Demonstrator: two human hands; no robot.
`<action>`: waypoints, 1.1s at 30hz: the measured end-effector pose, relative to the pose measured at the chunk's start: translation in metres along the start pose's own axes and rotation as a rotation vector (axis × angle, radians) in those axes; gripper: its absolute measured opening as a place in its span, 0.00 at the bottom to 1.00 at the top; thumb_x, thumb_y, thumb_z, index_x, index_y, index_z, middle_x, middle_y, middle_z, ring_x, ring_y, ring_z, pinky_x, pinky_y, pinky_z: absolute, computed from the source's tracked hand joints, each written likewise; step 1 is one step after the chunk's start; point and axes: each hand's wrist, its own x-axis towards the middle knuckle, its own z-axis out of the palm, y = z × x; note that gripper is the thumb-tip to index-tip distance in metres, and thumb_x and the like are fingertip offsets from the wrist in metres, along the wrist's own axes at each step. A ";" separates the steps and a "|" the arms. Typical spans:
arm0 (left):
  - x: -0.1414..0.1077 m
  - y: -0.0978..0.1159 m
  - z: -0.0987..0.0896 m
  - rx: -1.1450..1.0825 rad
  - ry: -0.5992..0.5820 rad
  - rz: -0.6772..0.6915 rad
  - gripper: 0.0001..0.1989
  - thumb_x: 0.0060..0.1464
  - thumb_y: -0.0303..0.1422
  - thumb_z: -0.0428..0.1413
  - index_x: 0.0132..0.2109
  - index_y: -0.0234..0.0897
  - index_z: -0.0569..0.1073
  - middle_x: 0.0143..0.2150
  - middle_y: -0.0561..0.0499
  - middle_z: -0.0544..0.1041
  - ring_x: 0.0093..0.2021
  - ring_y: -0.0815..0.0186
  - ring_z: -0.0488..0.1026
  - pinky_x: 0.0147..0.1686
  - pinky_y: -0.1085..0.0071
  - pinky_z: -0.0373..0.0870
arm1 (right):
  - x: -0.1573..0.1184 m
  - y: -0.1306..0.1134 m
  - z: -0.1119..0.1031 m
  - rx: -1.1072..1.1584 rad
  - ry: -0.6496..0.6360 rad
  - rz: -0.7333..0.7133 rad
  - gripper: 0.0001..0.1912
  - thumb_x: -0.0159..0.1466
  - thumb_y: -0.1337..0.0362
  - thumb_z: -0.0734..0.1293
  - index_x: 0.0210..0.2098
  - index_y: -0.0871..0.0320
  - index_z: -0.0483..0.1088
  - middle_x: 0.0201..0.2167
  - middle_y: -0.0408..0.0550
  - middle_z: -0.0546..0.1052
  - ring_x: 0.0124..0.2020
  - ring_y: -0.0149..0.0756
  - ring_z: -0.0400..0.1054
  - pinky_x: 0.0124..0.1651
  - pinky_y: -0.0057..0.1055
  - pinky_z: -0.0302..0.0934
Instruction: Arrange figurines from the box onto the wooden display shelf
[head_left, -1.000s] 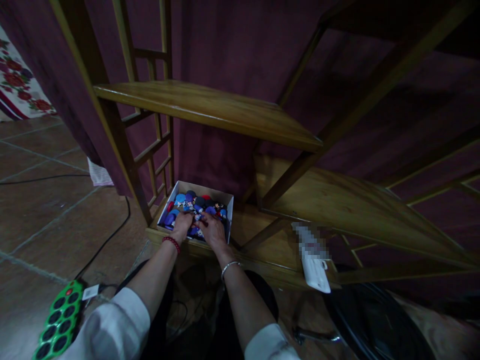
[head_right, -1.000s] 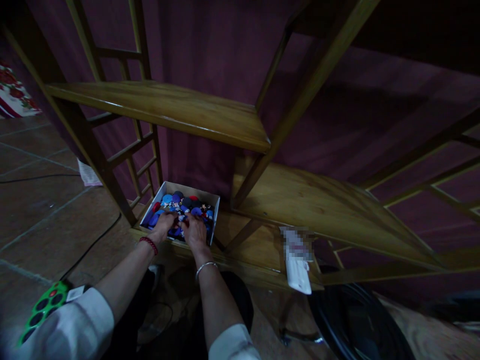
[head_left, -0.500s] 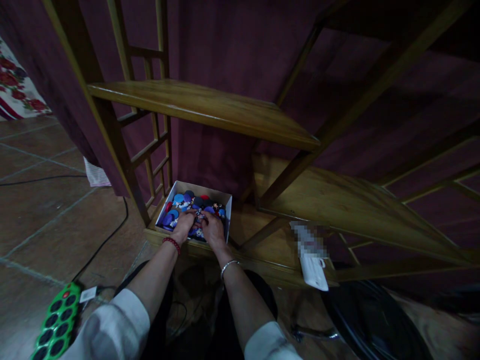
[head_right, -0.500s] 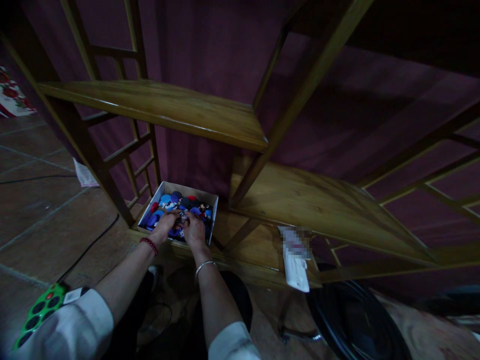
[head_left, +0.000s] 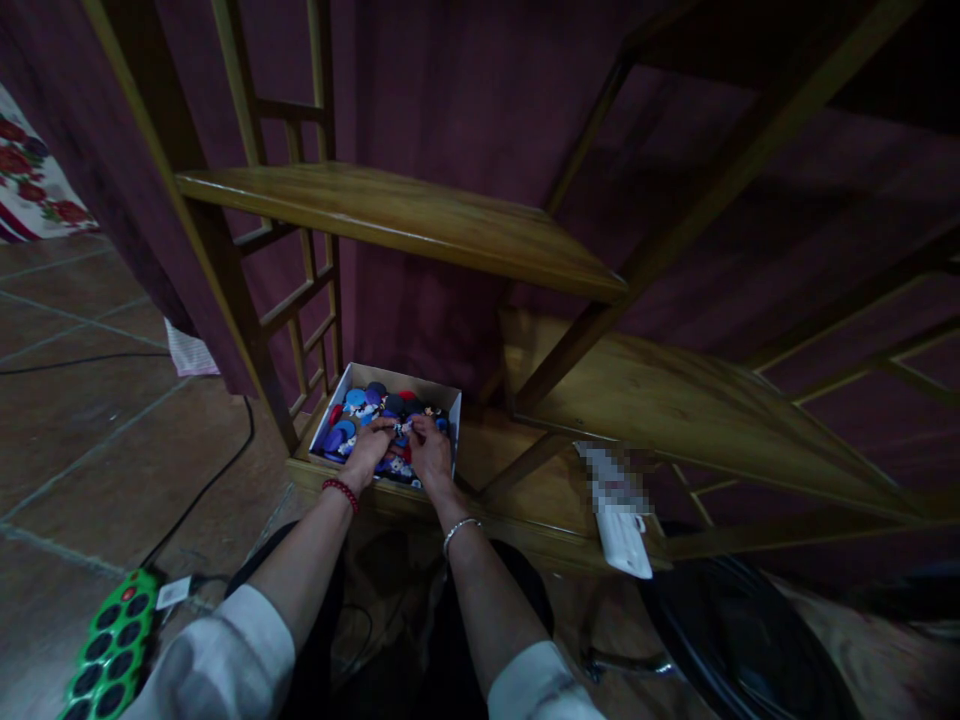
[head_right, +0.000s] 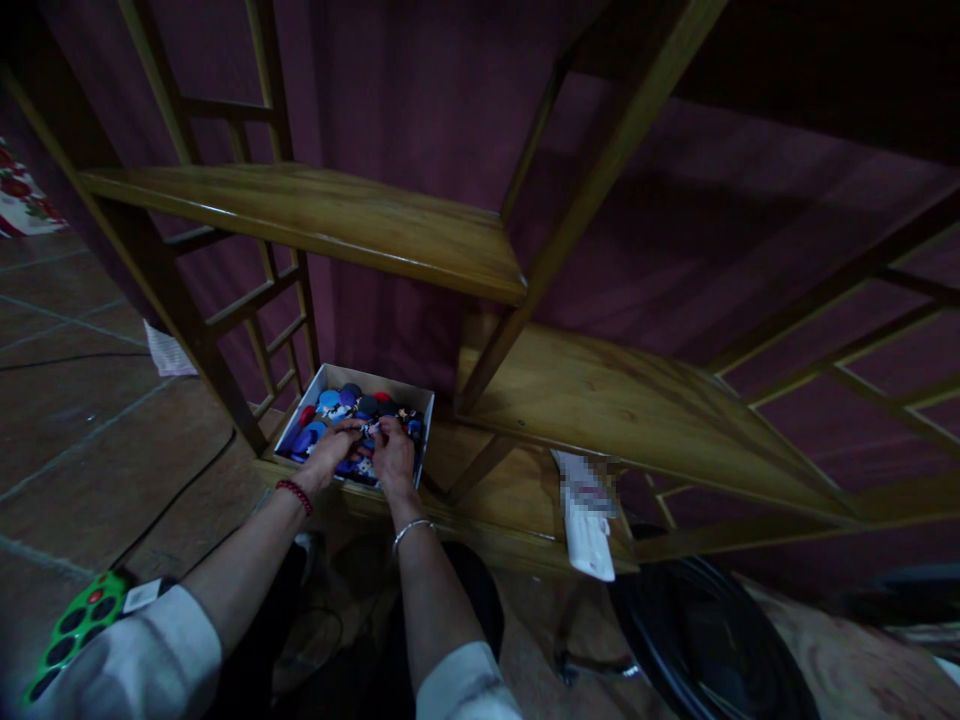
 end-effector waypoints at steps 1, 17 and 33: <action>-0.001 0.000 0.000 0.009 -0.008 0.009 0.13 0.46 0.24 0.49 0.41 0.35 0.68 0.26 0.51 0.74 0.20 0.70 0.70 0.19 0.77 0.62 | 0.000 0.000 -0.001 0.015 0.006 0.006 0.11 0.57 0.69 0.60 0.41 0.57 0.67 0.37 0.47 0.75 0.39 0.31 0.70 0.44 0.29 0.62; -0.011 0.000 0.007 -0.045 -0.036 0.066 0.06 0.49 0.28 0.49 0.37 0.35 0.66 0.23 0.54 0.72 0.20 0.70 0.70 0.22 0.75 0.65 | 0.003 -0.001 -0.007 0.285 0.013 0.080 0.13 0.55 0.64 0.61 0.39 0.56 0.71 0.38 0.43 0.76 0.37 0.31 0.70 0.43 0.29 0.64; -0.014 -0.009 0.015 -0.048 -0.138 0.150 0.05 0.50 0.31 0.51 0.35 0.36 0.65 0.21 0.55 0.72 0.23 0.68 0.71 0.23 0.74 0.66 | 0.005 0.012 -0.008 0.330 -0.013 0.076 0.15 0.55 0.62 0.63 0.42 0.52 0.70 0.36 0.43 0.76 0.36 0.32 0.71 0.40 0.29 0.65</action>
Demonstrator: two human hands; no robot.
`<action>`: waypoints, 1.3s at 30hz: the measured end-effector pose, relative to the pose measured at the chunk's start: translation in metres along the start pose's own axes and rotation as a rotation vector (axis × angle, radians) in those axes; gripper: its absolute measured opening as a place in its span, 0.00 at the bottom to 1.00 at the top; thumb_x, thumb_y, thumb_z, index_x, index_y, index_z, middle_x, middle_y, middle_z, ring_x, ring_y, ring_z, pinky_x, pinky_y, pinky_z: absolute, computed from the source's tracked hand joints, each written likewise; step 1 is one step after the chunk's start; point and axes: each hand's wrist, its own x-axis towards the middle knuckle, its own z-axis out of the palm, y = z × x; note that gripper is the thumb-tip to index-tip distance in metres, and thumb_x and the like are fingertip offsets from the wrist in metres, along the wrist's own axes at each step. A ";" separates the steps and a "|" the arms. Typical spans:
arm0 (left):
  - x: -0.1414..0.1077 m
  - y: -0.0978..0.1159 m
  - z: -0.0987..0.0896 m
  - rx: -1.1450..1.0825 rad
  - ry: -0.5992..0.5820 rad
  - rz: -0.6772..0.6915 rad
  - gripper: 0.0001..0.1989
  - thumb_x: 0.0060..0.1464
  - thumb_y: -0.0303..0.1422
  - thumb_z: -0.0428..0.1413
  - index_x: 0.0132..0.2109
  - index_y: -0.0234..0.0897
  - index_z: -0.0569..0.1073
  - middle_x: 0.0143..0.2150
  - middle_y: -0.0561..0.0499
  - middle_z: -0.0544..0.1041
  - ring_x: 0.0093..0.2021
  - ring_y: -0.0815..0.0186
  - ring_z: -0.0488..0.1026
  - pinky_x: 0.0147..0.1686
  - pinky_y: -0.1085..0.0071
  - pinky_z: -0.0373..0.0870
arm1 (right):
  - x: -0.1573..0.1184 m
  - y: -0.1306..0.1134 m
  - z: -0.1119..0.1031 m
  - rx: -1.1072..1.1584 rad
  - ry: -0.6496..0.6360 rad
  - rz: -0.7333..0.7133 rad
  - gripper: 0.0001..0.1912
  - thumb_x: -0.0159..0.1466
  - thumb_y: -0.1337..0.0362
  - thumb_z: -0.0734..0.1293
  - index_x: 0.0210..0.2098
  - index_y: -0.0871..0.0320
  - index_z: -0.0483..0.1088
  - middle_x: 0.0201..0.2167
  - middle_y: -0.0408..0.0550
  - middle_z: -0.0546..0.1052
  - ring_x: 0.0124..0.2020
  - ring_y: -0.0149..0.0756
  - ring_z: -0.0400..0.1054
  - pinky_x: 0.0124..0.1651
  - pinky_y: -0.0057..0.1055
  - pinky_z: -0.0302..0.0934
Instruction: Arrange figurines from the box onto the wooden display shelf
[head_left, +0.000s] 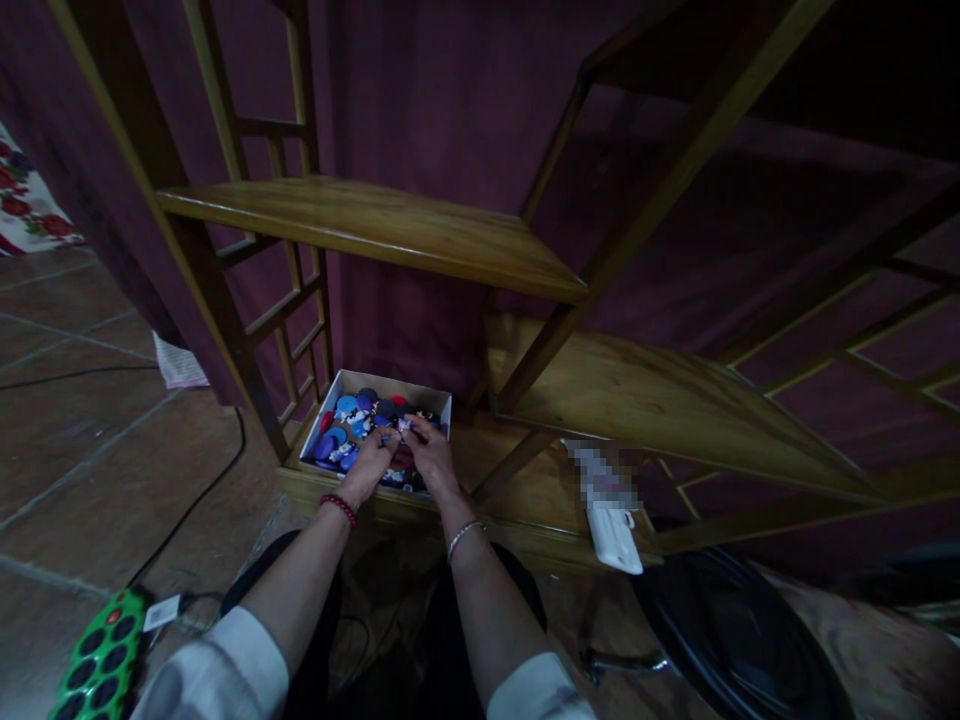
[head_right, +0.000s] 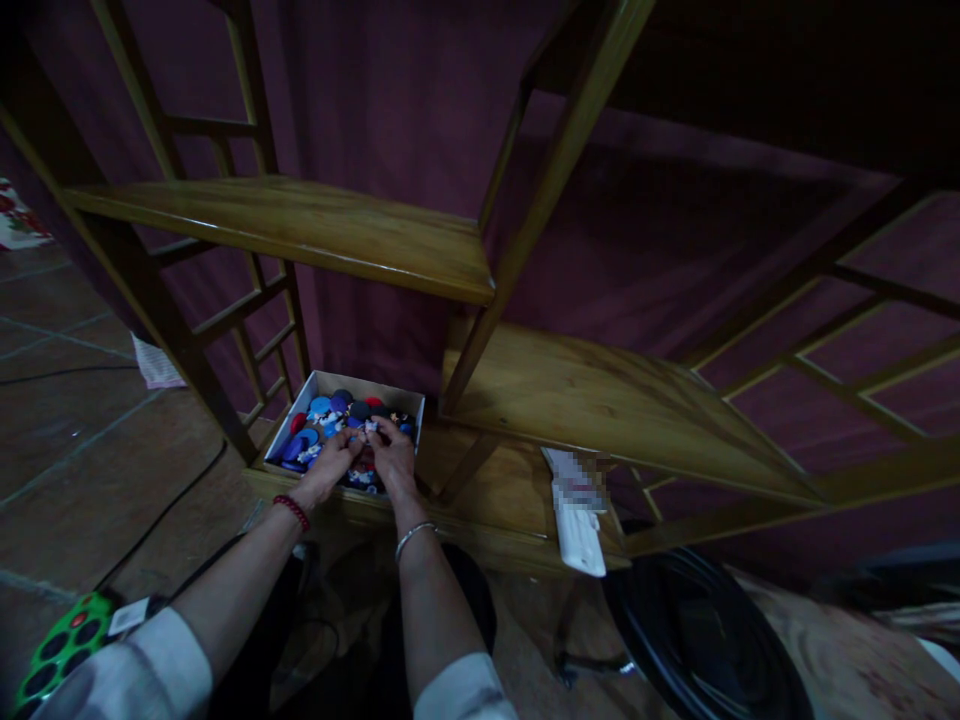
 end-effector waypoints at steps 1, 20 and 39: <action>0.000 0.000 -0.001 -0.009 -0.009 0.005 0.05 0.50 0.32 0.52 0.34 0.36 0.65 0.21 0.55 0.72 0.22 0.68 0.71 0.24 0.73 0.66 | 0.000 0.000 0.000 0.011 0.003 0.002 0.15 0.55 0.62 0.63 0.42 0.52 0.70 0.36 0.43 0.77 0.37 0.32 0.71 0.41 0.29 0.65; 0.006 -0.002 -0.004 -0.006 -0.006 0.046 0.09 0.45 0.37 0.55 0.26 0.34 0.70 0.18 0.54 0.71 0.19 0.72 0.66 0.22 0.76 0.60 | -0.003 -0.005 -0.006 0.053 0.015 0.048 0.14 0.53 0.63 0.63 0.40 0.54 0.70 0.36 0.44 0.76 0.38 0.33 0.70 0.42 0.29 0.64; 0.022 -0.005 0.003 -0.017 0.031 0.048 0.06 0.46 0.27 0.52 0.34 0.30 0.71 0.20 0.55 0.70 0.21 0.73 0.66 0.25 0.77 0.63 | 0.008 0.015 0.003 -0.063 0.062 0.006 0.17 0.53 0.65 0.62 0.43 0.52 0.66 0.32 0.40 0.75 0.34 0.31 0.69 0.40 0.28 0.63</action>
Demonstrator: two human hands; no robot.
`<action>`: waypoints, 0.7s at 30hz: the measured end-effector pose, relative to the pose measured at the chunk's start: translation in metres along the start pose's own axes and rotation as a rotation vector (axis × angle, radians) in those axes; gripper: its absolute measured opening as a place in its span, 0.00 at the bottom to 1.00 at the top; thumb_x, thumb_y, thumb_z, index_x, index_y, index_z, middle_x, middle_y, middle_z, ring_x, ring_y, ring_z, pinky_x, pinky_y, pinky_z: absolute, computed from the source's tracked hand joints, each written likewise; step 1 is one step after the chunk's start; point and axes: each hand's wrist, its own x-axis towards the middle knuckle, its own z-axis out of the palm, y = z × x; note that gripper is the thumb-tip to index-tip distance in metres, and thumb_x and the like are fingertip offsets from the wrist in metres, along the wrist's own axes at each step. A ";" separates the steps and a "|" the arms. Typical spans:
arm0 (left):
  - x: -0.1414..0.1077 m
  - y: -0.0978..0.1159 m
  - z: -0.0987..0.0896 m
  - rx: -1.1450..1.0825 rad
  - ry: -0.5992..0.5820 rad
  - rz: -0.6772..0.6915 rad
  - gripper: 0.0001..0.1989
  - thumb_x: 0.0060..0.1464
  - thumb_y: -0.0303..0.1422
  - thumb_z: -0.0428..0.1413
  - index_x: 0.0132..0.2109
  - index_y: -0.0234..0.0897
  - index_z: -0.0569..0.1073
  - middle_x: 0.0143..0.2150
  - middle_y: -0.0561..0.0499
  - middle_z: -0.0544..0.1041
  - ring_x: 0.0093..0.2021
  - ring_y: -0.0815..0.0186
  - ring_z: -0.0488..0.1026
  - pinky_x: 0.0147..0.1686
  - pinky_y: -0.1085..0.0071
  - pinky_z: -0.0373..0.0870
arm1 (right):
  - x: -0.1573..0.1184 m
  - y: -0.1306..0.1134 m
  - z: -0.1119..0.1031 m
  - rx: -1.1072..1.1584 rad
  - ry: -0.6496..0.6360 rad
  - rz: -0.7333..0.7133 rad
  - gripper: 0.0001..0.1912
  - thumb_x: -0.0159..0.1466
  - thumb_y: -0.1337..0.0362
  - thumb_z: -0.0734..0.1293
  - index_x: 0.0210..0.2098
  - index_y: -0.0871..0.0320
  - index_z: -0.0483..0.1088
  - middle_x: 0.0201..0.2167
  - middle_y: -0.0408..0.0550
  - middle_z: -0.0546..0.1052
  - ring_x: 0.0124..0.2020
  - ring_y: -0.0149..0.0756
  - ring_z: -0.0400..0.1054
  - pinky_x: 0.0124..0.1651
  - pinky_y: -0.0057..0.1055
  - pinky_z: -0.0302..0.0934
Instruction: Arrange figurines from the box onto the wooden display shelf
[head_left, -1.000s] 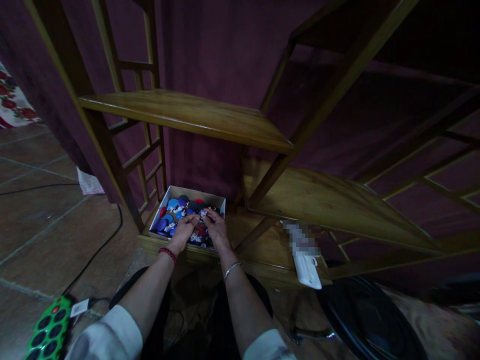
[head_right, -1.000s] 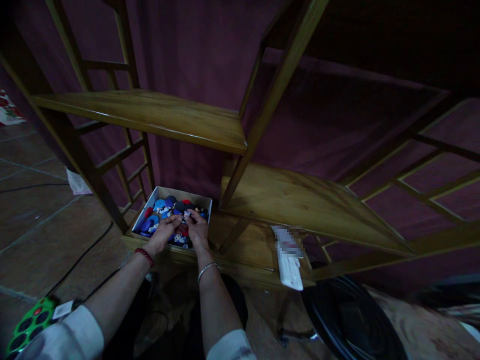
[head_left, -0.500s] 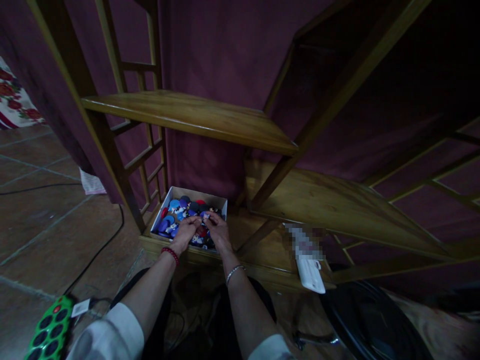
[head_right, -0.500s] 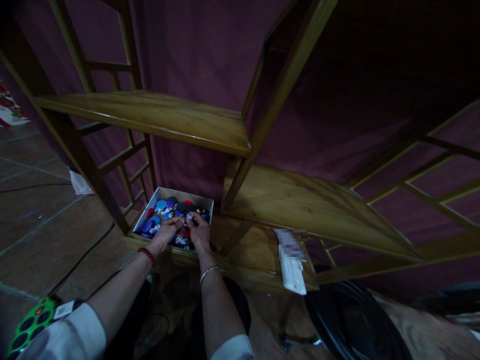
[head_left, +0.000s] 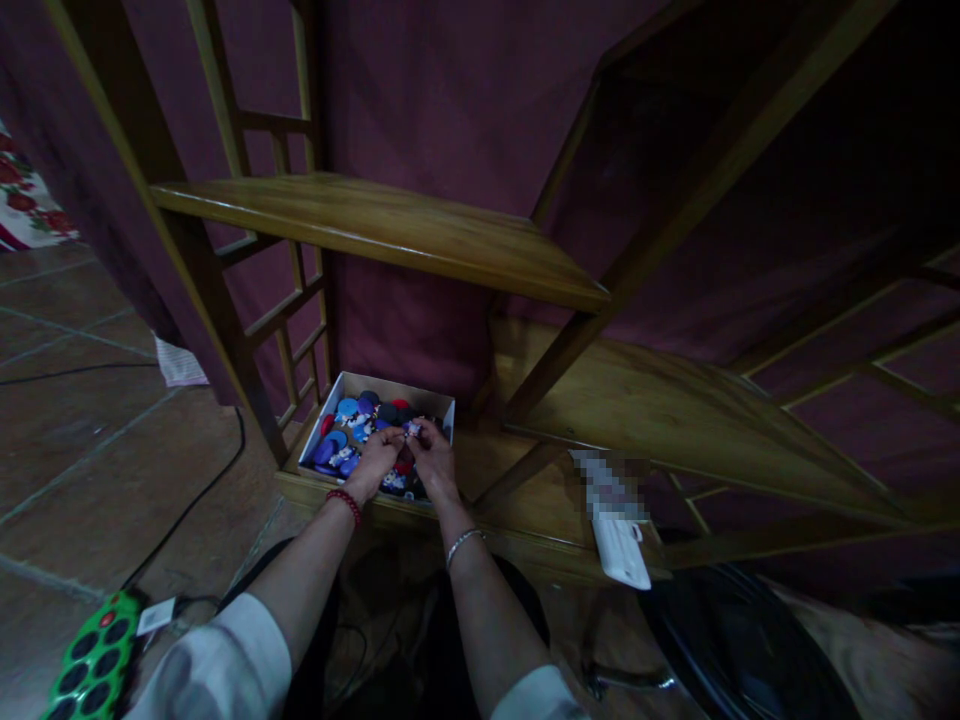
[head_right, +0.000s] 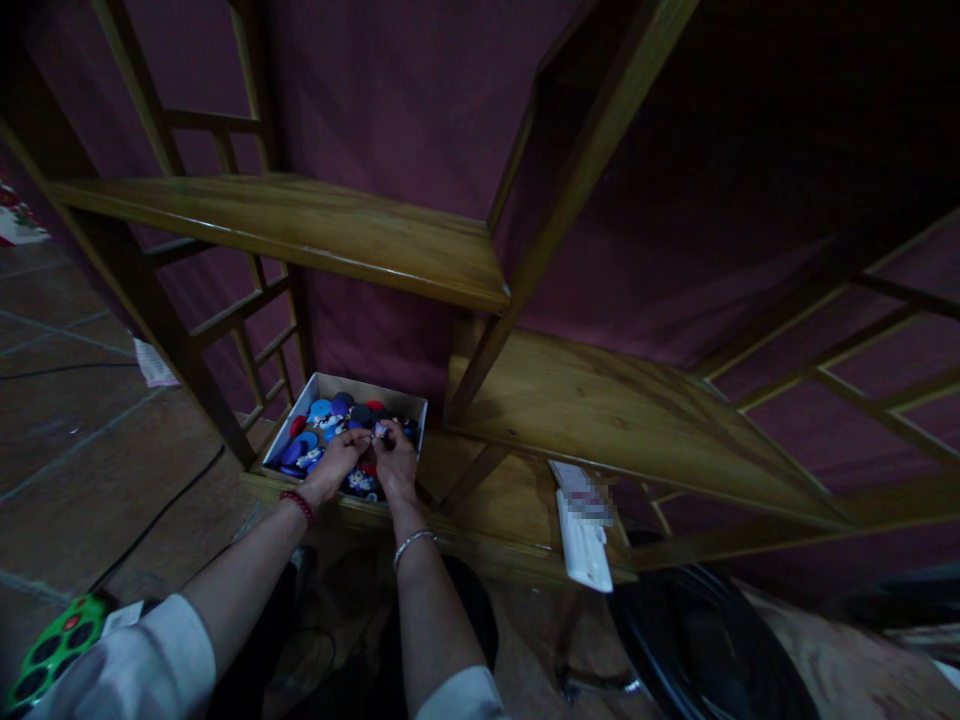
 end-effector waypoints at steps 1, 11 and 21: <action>0.000 0.000 0.000 0.006 0.003 -0.001 0.07 0.46 0.26 0.52 0.35 0.30 0.71 0.21 0.55 0.70 0.21 0.73 0.66 0.25 0.77 0.63 | 0.000 -0.001 0.000 -0.016 0.007 -0.001 0.16 0.53 0.65 0.62 0.43 0.52 0.66 0.32 0.39 0.74 0.34 0.31 0.69 0.40 0.28 0.63; 0.007 0.002 0.000 0.269 0.003 0.031 0.11 0.49 0.24 0.47 0.40 0.31 0.70 0.26 0.51 0.73 0.23 0.72 0.68 0.25 0.77 0.64 | -0.005 -0.016 -0.003 -0.161 0.031 0.021 0.15 0.55 0.66 0.62 0.43 0.52 0.66 0.34 0.42 0.75 0.35 0.31 0.69 0.40 0.28 0.63; 0.023 0.001 -0.016 1.023 0.278 0.271 0.14 0.49 0.24 0.46 0.42 0.34 0.72 0.48 0.43 0.71 0.45 0.64 0.69 0.46 0.69 0.63 | -0.005 -0.011 -0.001 -0.268 -0.001 0.045 0.17 0.56 0.65 0.62 0.45 0.50 0.67 0.35 0.42 0.76 0.37 0.32 0.69 0.42 0.28 0.62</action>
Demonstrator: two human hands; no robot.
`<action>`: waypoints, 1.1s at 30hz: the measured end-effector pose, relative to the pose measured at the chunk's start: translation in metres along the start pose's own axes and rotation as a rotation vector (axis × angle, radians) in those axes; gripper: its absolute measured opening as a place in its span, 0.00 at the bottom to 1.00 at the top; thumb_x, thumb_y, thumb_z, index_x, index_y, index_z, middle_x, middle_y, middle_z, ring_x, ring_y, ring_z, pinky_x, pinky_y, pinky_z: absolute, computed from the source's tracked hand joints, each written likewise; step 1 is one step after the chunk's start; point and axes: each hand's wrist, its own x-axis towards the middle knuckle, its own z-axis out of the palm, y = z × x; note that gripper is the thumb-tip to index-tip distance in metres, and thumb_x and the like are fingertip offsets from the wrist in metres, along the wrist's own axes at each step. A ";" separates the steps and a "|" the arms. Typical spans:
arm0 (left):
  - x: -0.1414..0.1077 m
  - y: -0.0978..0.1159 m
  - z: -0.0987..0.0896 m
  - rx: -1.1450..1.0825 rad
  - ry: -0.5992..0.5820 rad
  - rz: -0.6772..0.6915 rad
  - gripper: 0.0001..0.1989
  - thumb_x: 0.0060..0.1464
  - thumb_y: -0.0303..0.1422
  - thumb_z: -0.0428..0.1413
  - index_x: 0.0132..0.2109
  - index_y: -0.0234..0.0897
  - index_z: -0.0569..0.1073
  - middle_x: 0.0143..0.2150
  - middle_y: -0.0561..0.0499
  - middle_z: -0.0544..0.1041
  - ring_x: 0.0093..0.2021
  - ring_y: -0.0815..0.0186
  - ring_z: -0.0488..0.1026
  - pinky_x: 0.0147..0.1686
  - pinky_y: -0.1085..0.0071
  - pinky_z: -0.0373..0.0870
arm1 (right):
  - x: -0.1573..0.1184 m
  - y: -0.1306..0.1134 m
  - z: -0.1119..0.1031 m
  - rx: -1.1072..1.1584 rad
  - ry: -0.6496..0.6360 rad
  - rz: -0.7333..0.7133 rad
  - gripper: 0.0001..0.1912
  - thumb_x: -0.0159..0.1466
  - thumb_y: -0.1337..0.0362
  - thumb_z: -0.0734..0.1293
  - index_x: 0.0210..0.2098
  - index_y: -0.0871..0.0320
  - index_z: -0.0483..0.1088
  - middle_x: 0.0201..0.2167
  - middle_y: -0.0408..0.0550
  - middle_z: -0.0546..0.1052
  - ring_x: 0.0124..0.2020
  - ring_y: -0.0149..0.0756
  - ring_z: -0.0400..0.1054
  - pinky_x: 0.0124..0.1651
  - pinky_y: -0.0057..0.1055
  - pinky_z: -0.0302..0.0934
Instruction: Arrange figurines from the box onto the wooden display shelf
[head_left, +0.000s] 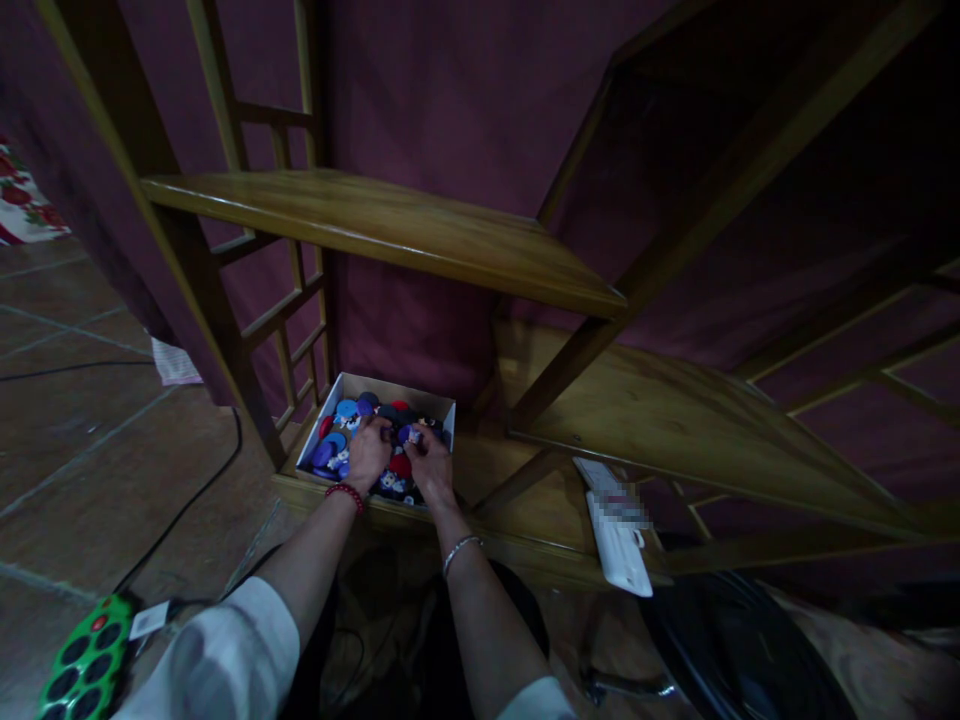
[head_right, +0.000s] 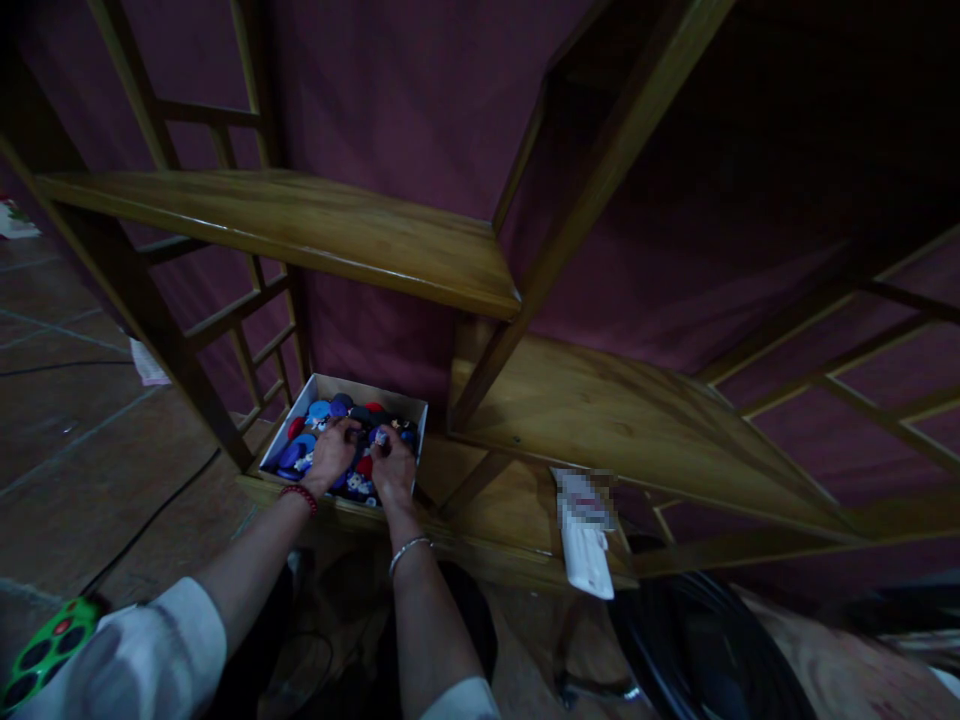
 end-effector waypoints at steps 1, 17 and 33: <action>0.001 -0.002 0.001 0.019 0.018 0.039 0.15 0.49 0.23 0.46 0.42 0.33 0.72 0.49 0.43 0.70 0.47 0.63 0.67 0.48 0.69 0.61 | 0.000 0.000 0.000 0.000 -0.005 -0.002 0.17 0.56 0.65 0.62 0.45 0.50 0.67 0.35 0.42 0.76 0.37 0.32 0.69 0.42 0.28 0.62; 0.009 -0.006 0.012 0.203 -0.143 0.194 0.28 0.46 0.22 0.48 0.57 0.34 0.60 0.62 0.45 0.56 0.61 0.59 0.50 0.53 0.65 0.57 | -0.004 -0.005 -0.004 0.001 -0.034 -0.011 0.17 0.55 0.67 0.62 0.45 0.53 0.68 0.35 0.43 0.76 0.36 0.31 0.70 0.43 0.28 0.62; 0.014 -0.005 0.016 0.286 -0.114 0.197 0.24 0.51 0.27 0.46 0.56 0.37 0.61 0.56 0.41 0.61 0.56 0.56 0.57 0.52 0.63 0.56 | -0.005 -0.005 -0.005 -0.031 -0.036 -0.008 0.17 0.55 0.66 0.63 0.44 0.50 0.68 0.36 0.41 0.76 0.37 0.31 0.70 0.44 0.28 0.62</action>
